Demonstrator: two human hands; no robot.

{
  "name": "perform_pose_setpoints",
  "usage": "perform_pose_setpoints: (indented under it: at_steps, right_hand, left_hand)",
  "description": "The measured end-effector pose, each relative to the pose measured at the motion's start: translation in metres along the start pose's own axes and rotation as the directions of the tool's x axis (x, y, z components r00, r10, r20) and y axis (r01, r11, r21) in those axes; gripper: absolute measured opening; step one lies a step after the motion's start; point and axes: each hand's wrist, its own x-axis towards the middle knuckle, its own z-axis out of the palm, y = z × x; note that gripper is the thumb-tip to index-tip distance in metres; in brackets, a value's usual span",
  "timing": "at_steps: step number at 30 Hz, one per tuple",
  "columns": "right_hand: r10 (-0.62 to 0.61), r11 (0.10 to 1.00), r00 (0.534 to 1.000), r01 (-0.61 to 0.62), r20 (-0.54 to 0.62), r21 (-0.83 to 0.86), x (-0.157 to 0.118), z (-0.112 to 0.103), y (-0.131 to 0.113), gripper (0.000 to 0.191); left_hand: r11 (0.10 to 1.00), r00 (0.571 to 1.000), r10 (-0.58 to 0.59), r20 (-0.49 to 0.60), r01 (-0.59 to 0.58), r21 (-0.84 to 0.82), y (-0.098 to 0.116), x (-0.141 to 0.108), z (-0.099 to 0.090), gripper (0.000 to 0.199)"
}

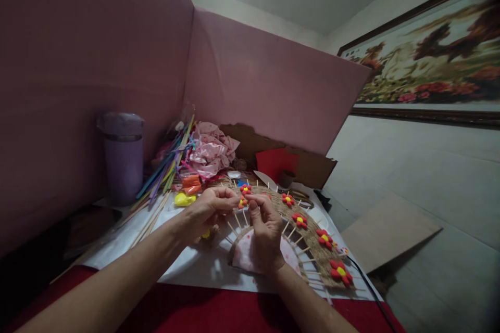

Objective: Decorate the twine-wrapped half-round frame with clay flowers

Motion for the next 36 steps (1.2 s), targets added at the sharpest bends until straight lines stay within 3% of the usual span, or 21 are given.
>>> perform_pose_setpoints:
  at_steps: [5, 7, 10, 14, 21, 25, 30, 36]
  right_hand:
    - [-0.030, 0.997, 0.999, 0.031, 0.016, -0.068, -0.001, 0.000, -0.002, 0.016]
    - [-0.035, 0.995, 0.999, 0.037, 0.022, -0.088, -0.002, 0.001, -0.003, 0.015]
    - [-0.041, 0.994, 0.999, 0.043, 0.025, -0.099, -0.003, 0.002, -0.003, 0.014]
    - [-0.044, 0.993, 0.999, 0.046, 0.021, -0.107, -0.003, 0.002, -0.002, 0.014]
    - [-0.070, 0.988, 0.995, 0.079, 0.072, -0.134, -0.005, 0.001, -0.003, 0.013]
    - [-0.082, 0.984, 0.994, 0.092, 0.074, -0.150, -0.005, 0.001, -0.004, 0.013]
    - [-0.096, 0.982, 0.993, 0.106, 0.071, -0.159, -0.005, 0.001, -0.006, 0.013]
    - [-0.106, 0.979, 0.992, 0.117, 0.075, -0.170, -0.005, 0.001, -0.007, 0.014]
  left_hand:
    - [0.999, 1.000, -0.028, 0.004, 0.028, -0.031, 0.002, 0.003, -0.006, 0.029]
    - [1.000, 0.998, -0.011, -0.069, 0.012, 0.012, 0.006, 0.004, -0.012, 0.034]
    - [0.992, 0.976, 0.101, -0.195, -0.085, 0.088, 0.016, 0.005, -0.021, 0.028]
    - [0.980, 0.955, 0.163, -0.248, -0.127, 0.156, 0.024, 0.006, -0.030, 0.027]
    - [0.981, 0.987, 0.072, -0.147, -0.043, 0.191, 0.018, 0.006, -0.029, 0.034]
    - [0.991, 0.998, 0.015, -0.065, -0.007, 0.131, 0.017, 0.006, -0.028, 0.027]
    - [0.997, 0.997, -0.003, -0.080, 0.009, 0.074, 0.015, 0.004, -0.024, 0.030]
    - [0.997, 1.000, 0.007, -0.006, -0.007, 0.081, 0.013, 0.003, -0.022, 0.025]
